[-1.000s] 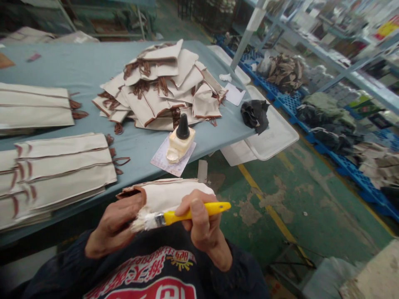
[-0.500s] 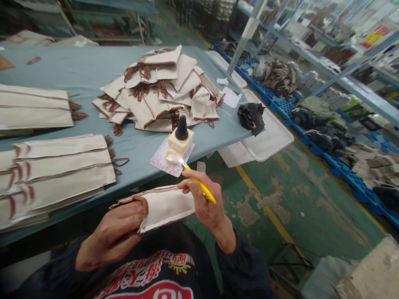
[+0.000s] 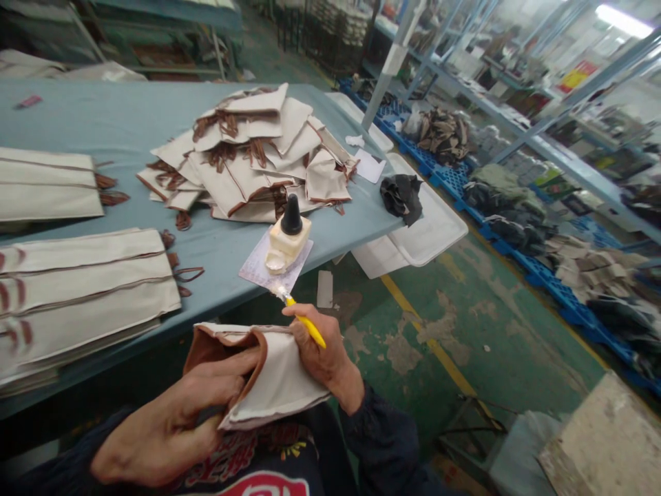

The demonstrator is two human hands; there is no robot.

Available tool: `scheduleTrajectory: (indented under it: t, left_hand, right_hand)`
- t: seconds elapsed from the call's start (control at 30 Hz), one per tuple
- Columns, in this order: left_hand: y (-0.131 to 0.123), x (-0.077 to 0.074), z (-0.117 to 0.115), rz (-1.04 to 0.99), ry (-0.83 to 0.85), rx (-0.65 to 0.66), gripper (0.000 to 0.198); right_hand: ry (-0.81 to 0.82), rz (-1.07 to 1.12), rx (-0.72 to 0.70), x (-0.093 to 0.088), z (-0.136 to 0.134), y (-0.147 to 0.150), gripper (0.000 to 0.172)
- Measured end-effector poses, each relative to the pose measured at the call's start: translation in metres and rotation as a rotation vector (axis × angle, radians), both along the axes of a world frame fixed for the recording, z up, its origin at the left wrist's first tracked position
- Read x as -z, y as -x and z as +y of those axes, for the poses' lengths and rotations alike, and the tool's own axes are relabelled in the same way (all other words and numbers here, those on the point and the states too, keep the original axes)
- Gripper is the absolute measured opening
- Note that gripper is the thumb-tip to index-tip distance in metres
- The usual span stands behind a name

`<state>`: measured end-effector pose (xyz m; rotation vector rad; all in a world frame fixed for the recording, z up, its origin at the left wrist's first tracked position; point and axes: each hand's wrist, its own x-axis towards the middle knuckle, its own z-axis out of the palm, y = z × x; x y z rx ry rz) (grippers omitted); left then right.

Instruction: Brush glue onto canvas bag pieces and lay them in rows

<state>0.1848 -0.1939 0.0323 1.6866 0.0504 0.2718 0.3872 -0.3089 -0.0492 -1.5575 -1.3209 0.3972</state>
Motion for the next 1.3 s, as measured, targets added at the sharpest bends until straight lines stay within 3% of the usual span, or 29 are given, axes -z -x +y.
scheduleTrajectory:
  t: [0.1,0.17,0.23,0.33,0.5,0.57,0.67,0.73,0.83,1.03,1.17,1.3]
  left_hand:
    - [0.006,-0.003,0.002,0.130,0.215,0.067,0.002]
    - [0.007,-0.005,0.006,0.203,0.405,0.097,0.024]
    - [0.004,-0.007,0.012,0.261,0.490,0.061,0.035]
    - [-0.007,-0.010,0.020,0.332,0.445,-0.040,0.035]
    - [-0.018,-0.010,0.023,0.304,0.390,-0.110,0.031]
    - [-0.017,-0.010,0.023,0.291,0.391,-0.115,0.030]
    - [-0.012,-0.010,0.027,0.321,0.327,-0.134,0.032]
    - [-0.010,-0.013,0.032,0.354,0.208,-0.164,0.032]
    - [-0.007,-0.018,0.039,0.378,0.101,-0.167,0.034]
    - [-0.002,-0.019,0.039,0.402,0.384,-0.072,0.030]
    - [0.004,-0.015,0.040,0.454,0.375,-0.143,0.025]
    - [0.006,-0.013,0.043,0.460,0.382,-0.114,0.027]
  right_hand:
    - [-0.089,-0.156,0.114,-0.016,-0.005,0.002,0.034]
    - [-0.134,-0.272,0.132,-0.030,-0.008,0.003,0.032]
    - [-0.176,-0.388,0.124,-0.044,-0.009,0.003,0.030]
    - [-0.210,-0.475,0.089,-0.056,-0.008,0.005,0.032]
    - [-0.258,-0.459,0.079,-0.051,-0.005,0.007,0.030]
    - [-0.258,-0.334,0.185,-0.051,-0.007,0.008,0.027]
    - [-0.307,0.029,0.372,-0.064,-0.012,0.012,0.026]
    - [-0.382,0.258,0.366,-0.077,-0.015,0.016,0.030]
    - [-0.400,0.399,0.219,-0.091,-0.012,0.021,0.033]
    - [-0.346,0.179,0.216,-0.078,0.005,0.019,0.025]
    - [-0.413,0.060,0.251,-0.082,0.003,0.018,0.026]
    - [-0.436,0.052,0.232,-0.086,0.000,0.019,0.028]
